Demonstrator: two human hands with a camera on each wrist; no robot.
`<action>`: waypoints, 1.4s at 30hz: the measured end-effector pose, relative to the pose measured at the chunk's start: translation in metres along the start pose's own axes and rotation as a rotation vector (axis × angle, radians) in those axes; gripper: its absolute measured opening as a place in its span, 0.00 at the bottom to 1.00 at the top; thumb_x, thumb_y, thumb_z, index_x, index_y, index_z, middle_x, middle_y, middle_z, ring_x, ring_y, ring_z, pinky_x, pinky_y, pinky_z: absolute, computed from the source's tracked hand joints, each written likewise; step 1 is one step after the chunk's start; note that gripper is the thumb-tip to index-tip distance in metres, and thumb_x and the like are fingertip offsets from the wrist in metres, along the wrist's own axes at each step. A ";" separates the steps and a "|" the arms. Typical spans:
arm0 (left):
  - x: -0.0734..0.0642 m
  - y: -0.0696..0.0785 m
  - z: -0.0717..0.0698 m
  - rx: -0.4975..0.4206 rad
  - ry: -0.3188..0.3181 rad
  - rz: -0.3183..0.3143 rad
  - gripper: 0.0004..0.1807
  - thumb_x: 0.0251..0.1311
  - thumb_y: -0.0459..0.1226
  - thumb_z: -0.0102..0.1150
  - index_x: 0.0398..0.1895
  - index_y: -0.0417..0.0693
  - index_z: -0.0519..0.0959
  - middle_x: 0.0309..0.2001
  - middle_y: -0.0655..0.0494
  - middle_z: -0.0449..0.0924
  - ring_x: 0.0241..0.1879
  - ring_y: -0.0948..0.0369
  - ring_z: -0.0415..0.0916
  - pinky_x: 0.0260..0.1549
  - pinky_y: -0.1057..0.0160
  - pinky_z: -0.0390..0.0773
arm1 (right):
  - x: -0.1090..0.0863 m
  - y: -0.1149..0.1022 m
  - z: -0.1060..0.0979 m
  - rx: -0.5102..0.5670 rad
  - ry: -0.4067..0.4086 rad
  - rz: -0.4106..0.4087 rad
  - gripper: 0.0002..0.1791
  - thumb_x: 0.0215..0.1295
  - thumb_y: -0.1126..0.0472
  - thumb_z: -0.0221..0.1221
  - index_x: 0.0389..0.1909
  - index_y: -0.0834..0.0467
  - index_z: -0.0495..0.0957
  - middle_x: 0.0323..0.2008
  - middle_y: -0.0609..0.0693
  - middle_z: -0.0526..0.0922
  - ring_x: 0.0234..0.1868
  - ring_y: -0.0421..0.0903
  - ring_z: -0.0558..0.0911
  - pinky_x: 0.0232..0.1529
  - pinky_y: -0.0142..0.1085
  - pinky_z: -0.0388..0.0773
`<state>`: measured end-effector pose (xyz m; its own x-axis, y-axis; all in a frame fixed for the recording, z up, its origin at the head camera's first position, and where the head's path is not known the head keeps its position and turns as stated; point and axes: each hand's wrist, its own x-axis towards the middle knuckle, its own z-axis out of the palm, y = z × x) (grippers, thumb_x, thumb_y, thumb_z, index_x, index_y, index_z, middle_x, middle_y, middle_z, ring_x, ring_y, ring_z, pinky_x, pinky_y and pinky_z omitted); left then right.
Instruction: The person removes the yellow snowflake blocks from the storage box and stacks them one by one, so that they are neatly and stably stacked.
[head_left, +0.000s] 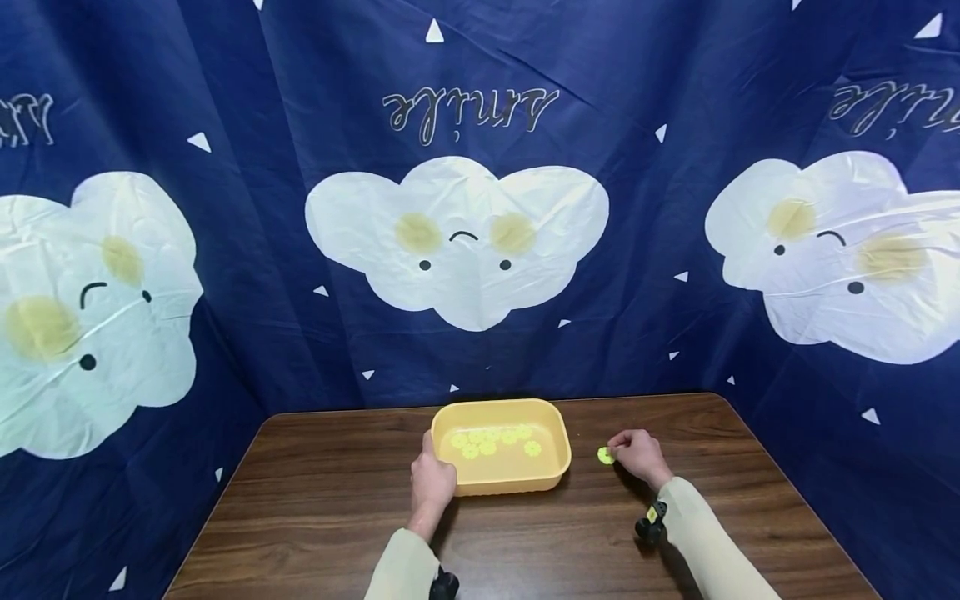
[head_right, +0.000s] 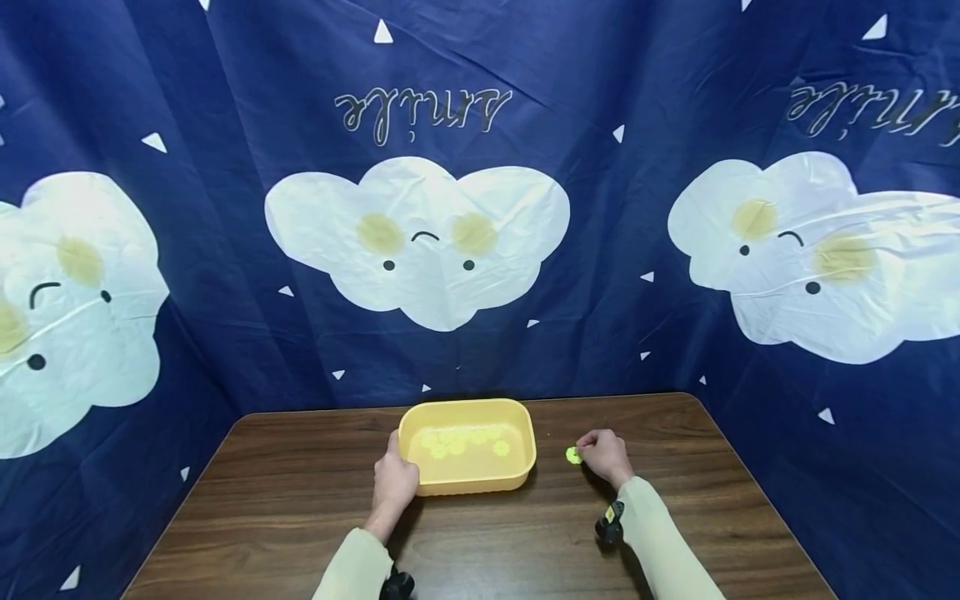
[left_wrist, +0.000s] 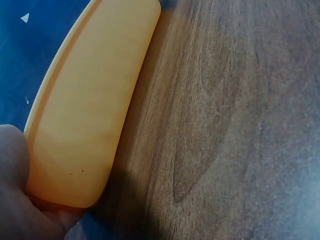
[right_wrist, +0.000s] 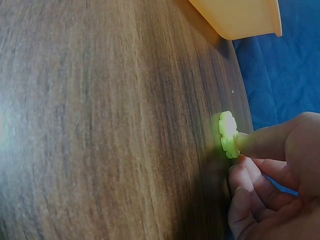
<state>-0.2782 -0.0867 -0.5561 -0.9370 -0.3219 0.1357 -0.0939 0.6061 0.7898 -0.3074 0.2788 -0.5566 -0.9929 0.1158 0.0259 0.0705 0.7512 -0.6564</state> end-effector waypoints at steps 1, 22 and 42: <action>0.000 0.000 0.000 0.000 0.001 0.000 0.38 0.52 0.24 0.52 0.71 0.40 0.65 0.49 0.31 0.83 0.40 0.41 0.83 0.38 0.43 0.81 | 0.000 -0.001 0.000 -0.001 -0.002 0.000 0.04 0.57 0.66 0.63 0.30 0.59 0.86 0.30 0.49 0.87 0.37 0.48 0.81 0.45 0.44 0.78; 0.002 -0.001 0.002 -0.018 0.017 0.005 0.38 0.50 0.23 0.53 0.71 0.41 0.65 0.48 0.31 0.83 0.40 0.42 0.83 0.39 0.42 0.81 | 0.010 -0.013 -0.006 0.036 0.015 0.039 0.11 0.59 0.59 0.67 0.37 0.62 0.82 0.34 0.54 0.85 0.38 0.51 0.81 0.39 0.40 0.76; 0.000 0.000 -0.002 -0.009 0.008 -0.021 0.38 0.51 0.24 0.53 0.71 0.40 0.65 0.50 0.31 0.83 0.42 0.40 0.83 0.42 0.41 0.81 | 0.026 -0.170 0.048 0.144 -0.031 -0.259 0.10 0.61 0.61 0.67 0.41 0.60 0.84 0.32 0.49 0.82 0.34 0.45 0.78 0.42 0.38 0.76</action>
<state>-0.2776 -0.0886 -0.5546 -0.9321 -0.3403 0.1242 -0.1100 0.5926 0.7980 -0.3499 0.1230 -0.4809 -0.9788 -0.0891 0.1844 -0.1972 0.6528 -0.7314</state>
